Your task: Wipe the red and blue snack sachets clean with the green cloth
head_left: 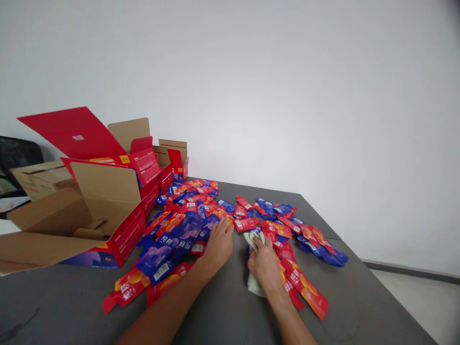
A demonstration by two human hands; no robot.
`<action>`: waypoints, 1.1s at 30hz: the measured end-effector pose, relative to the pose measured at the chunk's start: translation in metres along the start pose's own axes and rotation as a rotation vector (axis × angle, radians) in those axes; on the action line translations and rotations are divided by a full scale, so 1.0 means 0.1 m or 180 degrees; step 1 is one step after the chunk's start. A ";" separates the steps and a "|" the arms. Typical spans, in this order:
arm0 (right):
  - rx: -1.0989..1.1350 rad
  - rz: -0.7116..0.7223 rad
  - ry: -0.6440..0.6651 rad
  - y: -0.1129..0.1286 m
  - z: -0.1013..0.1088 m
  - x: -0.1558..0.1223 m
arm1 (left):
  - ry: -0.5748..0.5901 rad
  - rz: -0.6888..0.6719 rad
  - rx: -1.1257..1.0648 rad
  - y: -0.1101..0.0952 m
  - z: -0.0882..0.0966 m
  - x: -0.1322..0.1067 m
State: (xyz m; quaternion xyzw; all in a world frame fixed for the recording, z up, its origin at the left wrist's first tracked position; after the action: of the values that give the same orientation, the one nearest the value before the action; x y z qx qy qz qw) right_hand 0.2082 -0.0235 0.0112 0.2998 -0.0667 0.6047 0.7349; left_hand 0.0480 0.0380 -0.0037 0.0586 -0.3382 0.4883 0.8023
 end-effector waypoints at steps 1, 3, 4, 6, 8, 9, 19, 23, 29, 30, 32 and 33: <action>0.0012 -0.0021 -0.0014 -0.01 0.01 0.01 | 0.0118 -0.0106 -0.0065 -0.06 -0.10 0.04; 0.0050 -0.0043 -0.0031 -0.02 0.03 0.01 | 0.0351 -0.0246 -0.0149 -0.15 -0.28 0.15; 0.0069 -0.0045 -0.0041 -0.02 0.04 0.02 | 0.0489 -0.0266 -0.0149 -0.18 -0.36 0.21; 0.0098 -0.0043 -0.0056 -0.03 0.04 0.02 | 0.0734 -0.0220 -0.0117 -0.22 -0.51 0.34; 0.0104 -0.0076 -0.0052 -0.04 0.04 0.02 | 0.0891 -0.0159 -0.0110 -0.24 -0.61 0.46; 0.0102 -0.0108 -0.0043 -0.05 0.03 0.02 | 0.0935 -0.0145 -0.0123 -0.25 -0.65 0.51; 0.0068 -0.0210 -0.0112 -0.13 -0.01 0.07 | 0.0774 0.0265 -0.0347 -0.29 -0.64 0.55; 0.0228 -0.0019 -0.0343 -0.09 0.01 0.05 | 0.0593 0.0746 -0.0771 -0.18 -0.48 0.47; 0.0697 0.0257 -0.0691 -0.01 0.07 0.04 | 0.0314 0.1374 -0.1770 -0.03 -0.12 0.26; 0.0801 0.0323 -0.0727 0.01 0.07 0.04 | 0.0349 0.1479 -0.2120 -0.04 -0.06 0.21; 0.1027 0.0453 -0.0725 0.07 0.08 0.03 | 0.0488 0.2046 -0.3534 -0.06 0.03 0.09; 0.1137 0.0519 -0.0697 0.10 0.09 0.02 | 0.0525 0.2244 -0.4165 -0.09 0.07 0.04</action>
State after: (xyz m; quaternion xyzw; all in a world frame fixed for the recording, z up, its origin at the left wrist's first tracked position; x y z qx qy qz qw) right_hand 0.2021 -0.0256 0.0225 0.4827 -0.0620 0.6282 0.6071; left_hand 0.0527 0.0334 0.0063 -0.5793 -0.4972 0.4185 0.4920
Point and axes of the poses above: each hand's wrist, its own x-axis towards the middle knuckle, its own z-axis out of the back of the hand, y = z × x, the point moved 3 cm from there along x, towards the middle knuckle, and after that the axes turned 9 degrees about -y, right-handed, at the moved point
